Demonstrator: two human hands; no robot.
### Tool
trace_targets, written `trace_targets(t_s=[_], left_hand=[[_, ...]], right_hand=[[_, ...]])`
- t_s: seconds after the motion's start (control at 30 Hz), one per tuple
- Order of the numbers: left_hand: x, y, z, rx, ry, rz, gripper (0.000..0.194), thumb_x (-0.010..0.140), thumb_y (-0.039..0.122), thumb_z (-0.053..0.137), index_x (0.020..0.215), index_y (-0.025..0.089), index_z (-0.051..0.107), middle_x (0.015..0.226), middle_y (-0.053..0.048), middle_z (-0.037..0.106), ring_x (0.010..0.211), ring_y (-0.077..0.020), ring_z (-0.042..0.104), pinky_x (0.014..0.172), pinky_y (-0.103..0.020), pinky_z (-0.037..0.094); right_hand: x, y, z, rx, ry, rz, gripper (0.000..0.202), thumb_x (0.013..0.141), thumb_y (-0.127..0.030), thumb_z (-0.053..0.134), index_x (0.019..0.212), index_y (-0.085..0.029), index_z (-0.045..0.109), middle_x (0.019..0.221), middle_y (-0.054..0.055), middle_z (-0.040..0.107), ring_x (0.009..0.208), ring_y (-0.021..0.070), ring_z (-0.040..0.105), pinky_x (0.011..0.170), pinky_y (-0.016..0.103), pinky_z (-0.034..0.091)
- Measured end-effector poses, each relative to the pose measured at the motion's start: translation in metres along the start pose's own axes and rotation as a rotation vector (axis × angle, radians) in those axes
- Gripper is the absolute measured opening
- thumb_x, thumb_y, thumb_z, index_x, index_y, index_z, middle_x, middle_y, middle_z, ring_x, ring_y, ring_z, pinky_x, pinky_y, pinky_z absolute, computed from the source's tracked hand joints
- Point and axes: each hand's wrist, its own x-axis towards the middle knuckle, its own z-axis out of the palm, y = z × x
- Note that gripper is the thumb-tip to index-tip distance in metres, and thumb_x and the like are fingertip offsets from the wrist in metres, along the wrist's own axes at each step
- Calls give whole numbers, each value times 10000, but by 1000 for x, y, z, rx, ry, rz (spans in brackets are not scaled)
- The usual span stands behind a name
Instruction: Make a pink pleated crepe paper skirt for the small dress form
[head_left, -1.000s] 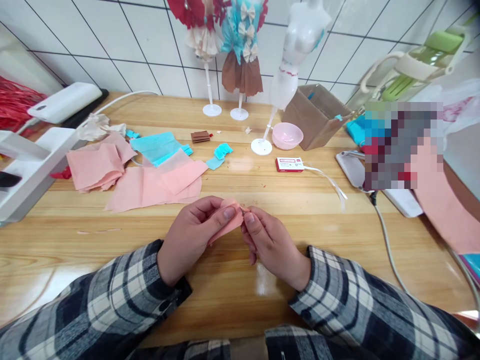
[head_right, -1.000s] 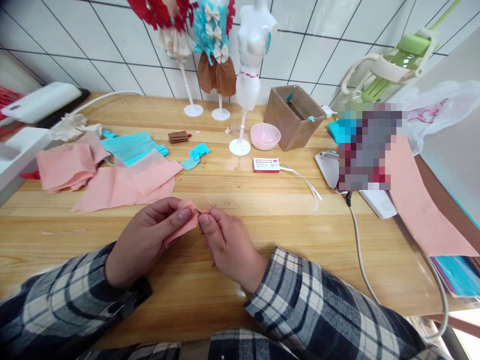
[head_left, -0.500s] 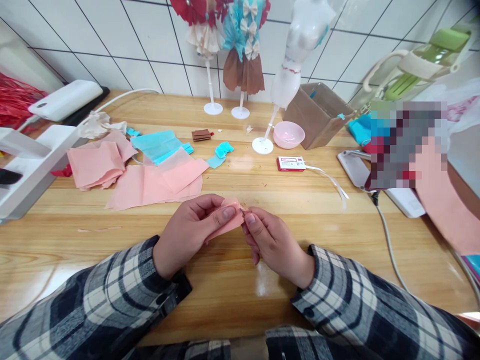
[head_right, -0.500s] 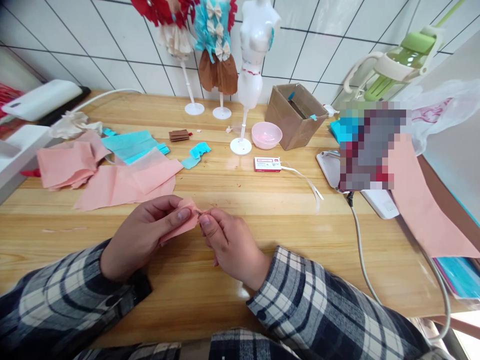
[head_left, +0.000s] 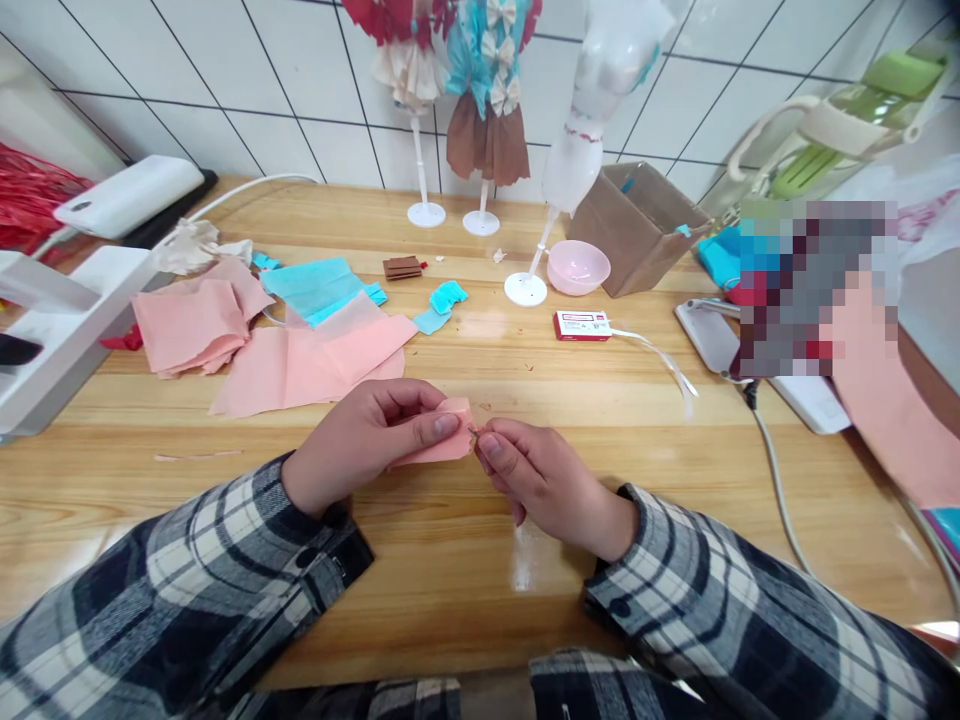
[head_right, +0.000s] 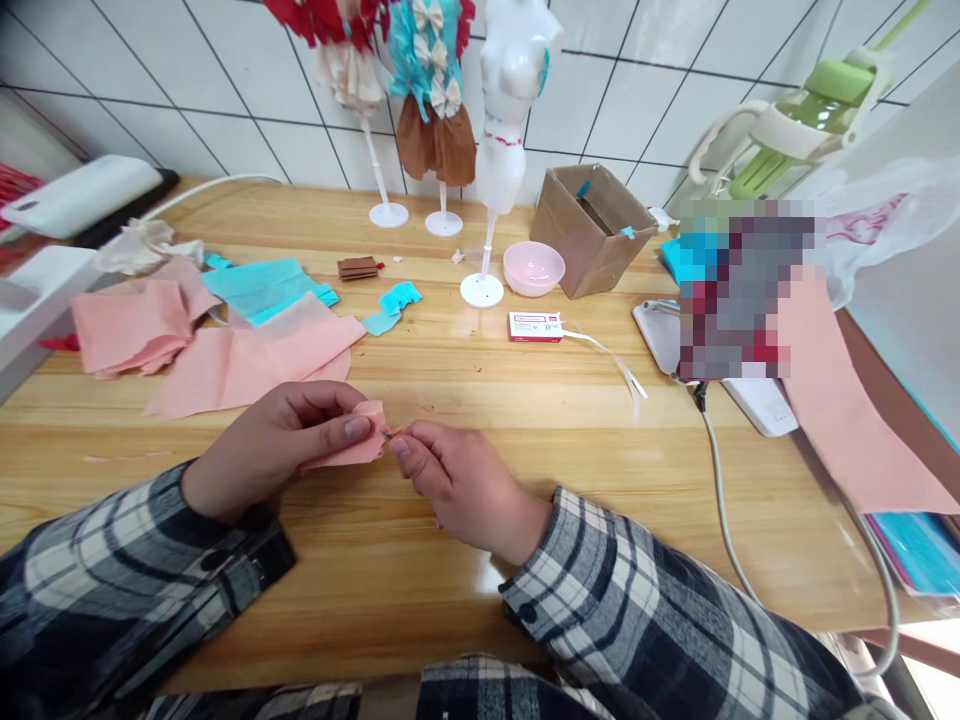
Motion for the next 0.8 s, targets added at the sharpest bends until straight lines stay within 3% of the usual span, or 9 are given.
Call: trace_targets(t_s=[0.37,0.8], left_hand=[[3,1,-9,47,-46,52,235,719,419,751,736,185,757,704,-41,718,625,-149,603,557,-210,480],[6,-2,-17,134,-149,64,237,726,415,742,736,180,762,659,-37,695,599,-147,578,545,-213,452]], right_hand=[[3,-2,-4,-100,-76,-25,465,976,-567,314,699,-207,410,589,-41,416,491,80,411,415,189,340],[3,-5,-4,-155,-119,-29,443,981,-522,339,665,-215,382,559,-44,390,496,93,390,436,207,312]])
